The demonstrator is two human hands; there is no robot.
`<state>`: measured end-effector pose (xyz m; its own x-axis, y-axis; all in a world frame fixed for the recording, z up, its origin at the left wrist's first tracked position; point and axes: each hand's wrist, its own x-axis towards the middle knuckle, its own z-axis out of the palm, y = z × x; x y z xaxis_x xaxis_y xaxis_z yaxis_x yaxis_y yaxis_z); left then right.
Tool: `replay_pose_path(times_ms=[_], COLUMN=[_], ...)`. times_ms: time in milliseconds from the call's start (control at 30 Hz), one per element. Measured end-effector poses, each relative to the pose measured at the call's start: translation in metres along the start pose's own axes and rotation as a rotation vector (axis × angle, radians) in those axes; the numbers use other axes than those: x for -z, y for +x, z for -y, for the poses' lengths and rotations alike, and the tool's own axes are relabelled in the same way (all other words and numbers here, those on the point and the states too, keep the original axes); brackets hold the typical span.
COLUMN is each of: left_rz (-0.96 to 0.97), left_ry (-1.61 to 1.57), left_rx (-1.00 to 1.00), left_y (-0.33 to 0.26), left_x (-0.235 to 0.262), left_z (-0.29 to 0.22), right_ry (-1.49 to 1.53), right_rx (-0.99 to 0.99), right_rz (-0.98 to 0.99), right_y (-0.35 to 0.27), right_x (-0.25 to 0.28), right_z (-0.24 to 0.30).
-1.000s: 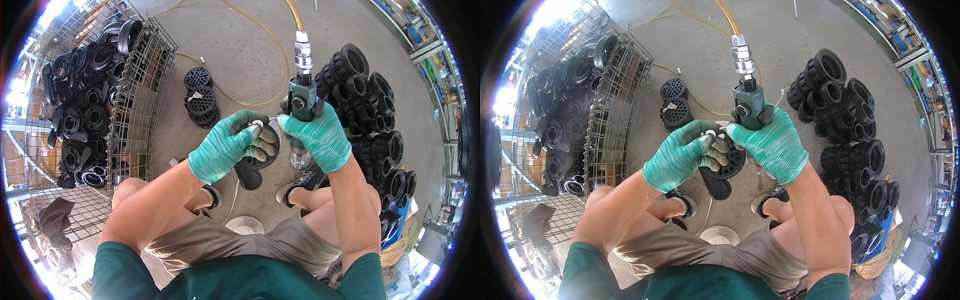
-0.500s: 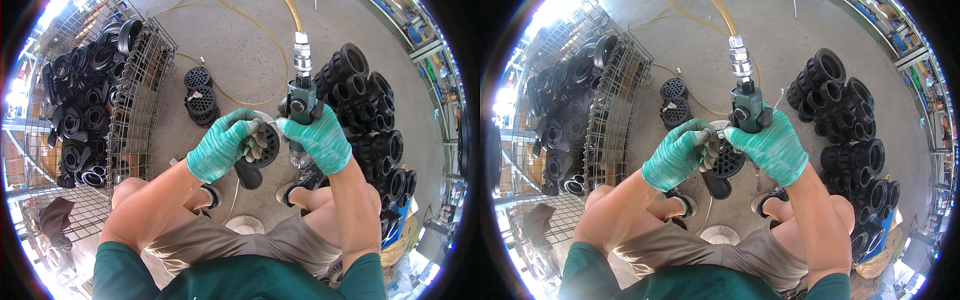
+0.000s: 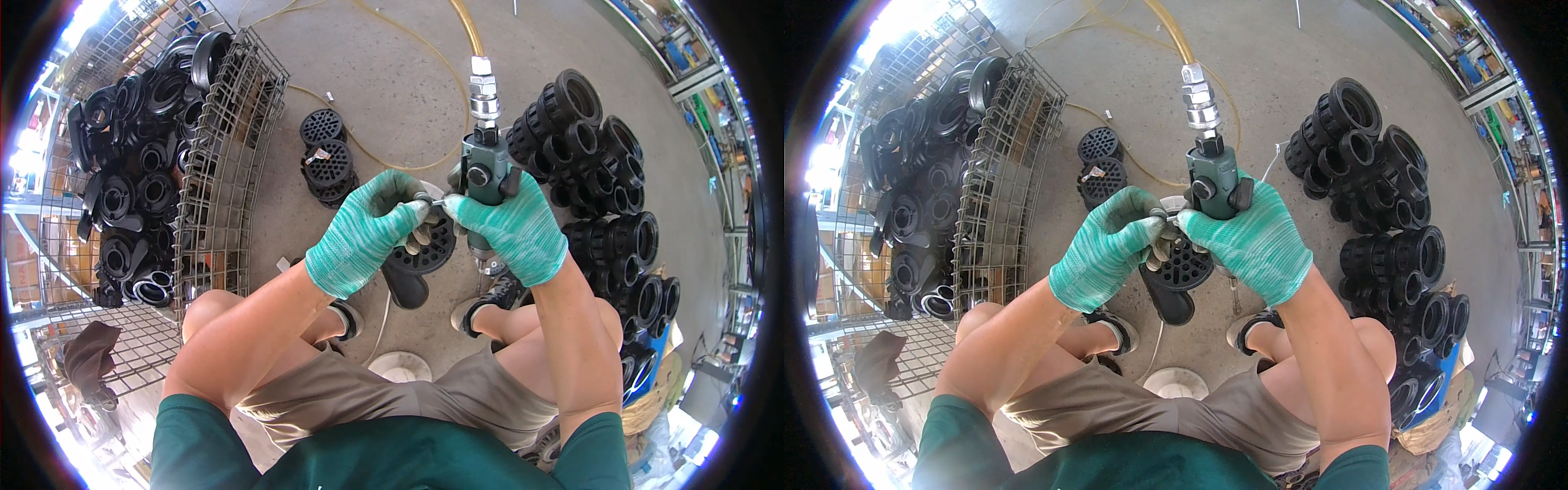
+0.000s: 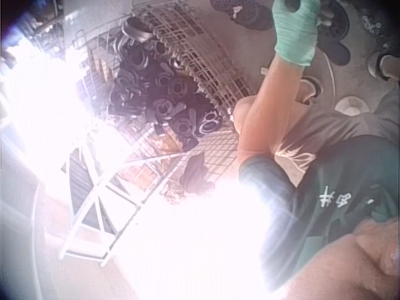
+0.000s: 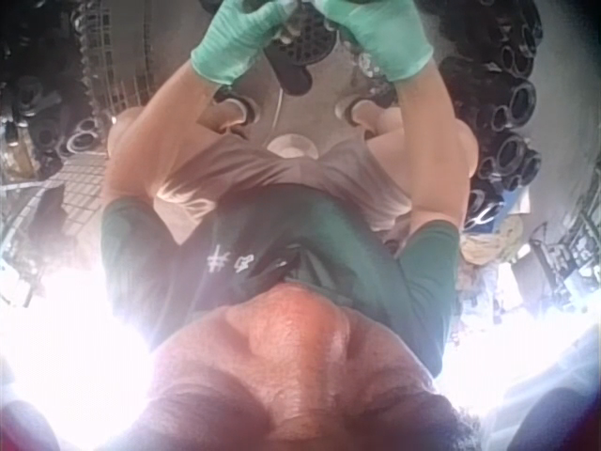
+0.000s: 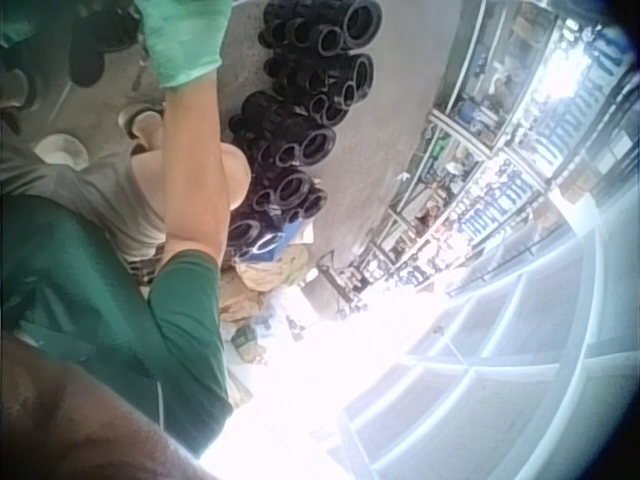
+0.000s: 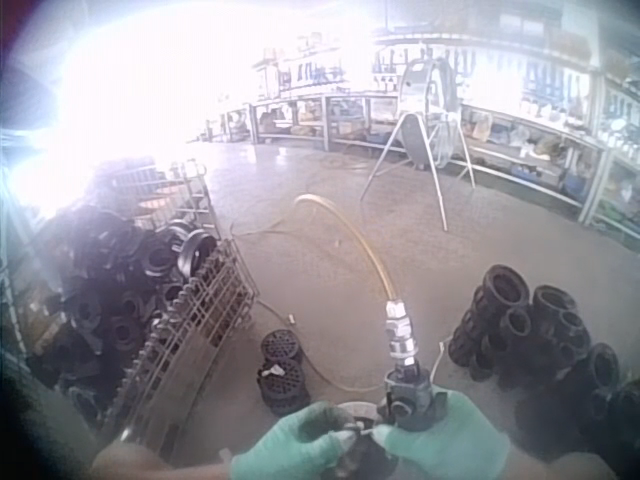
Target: The person assembles vent covers by placing a plastic circular grill onto a metal housing, inserting a screw, and tightening it using a pneumatic screwdriver. They then use a hammer to tap the edges of the grill into place.
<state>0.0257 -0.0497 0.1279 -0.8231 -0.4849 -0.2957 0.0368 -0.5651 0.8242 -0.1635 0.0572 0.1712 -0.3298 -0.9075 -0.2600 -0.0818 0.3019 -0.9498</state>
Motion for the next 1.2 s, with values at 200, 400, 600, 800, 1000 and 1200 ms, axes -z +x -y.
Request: replay_pose_path(times_ms=[200,400,600,800,1000,1200], left_rz=[-0.02,0.019,0.105,0.116,0.059,0.05], left_ry=[0.096,0.075,-0.235,-0.406,-0.358,-0.375], left_rx=[0.025,0.064,0.069,0.119,0.12,0.13], left_y=[-0.001,-0.001,0.001,0.0,0.002,0.001], left_x=[-0.005,-0.004,0.002,0.002,0.001,-0.002], left_z=[-0.004,-0.002,0.002,0.005,0.011,0.011], right_ry=[-0.009,0.058,0.17,0.226,0.203,0.135], right_rx=[0.0,-0.001,-0.063,-0.099,-0.095,-0.077], right_rz=[-0.007,-0.007,0.012,0.009,0.021,0.03], right_y=[0.0,0.0,-0.002,-0.003,-0.001,-0.001], right_x=[0.001,-0.001,-0.002,0.0,0.001,0.002], right_z=[-0.001,0.001,0.004,0.011,0.008,0.006])
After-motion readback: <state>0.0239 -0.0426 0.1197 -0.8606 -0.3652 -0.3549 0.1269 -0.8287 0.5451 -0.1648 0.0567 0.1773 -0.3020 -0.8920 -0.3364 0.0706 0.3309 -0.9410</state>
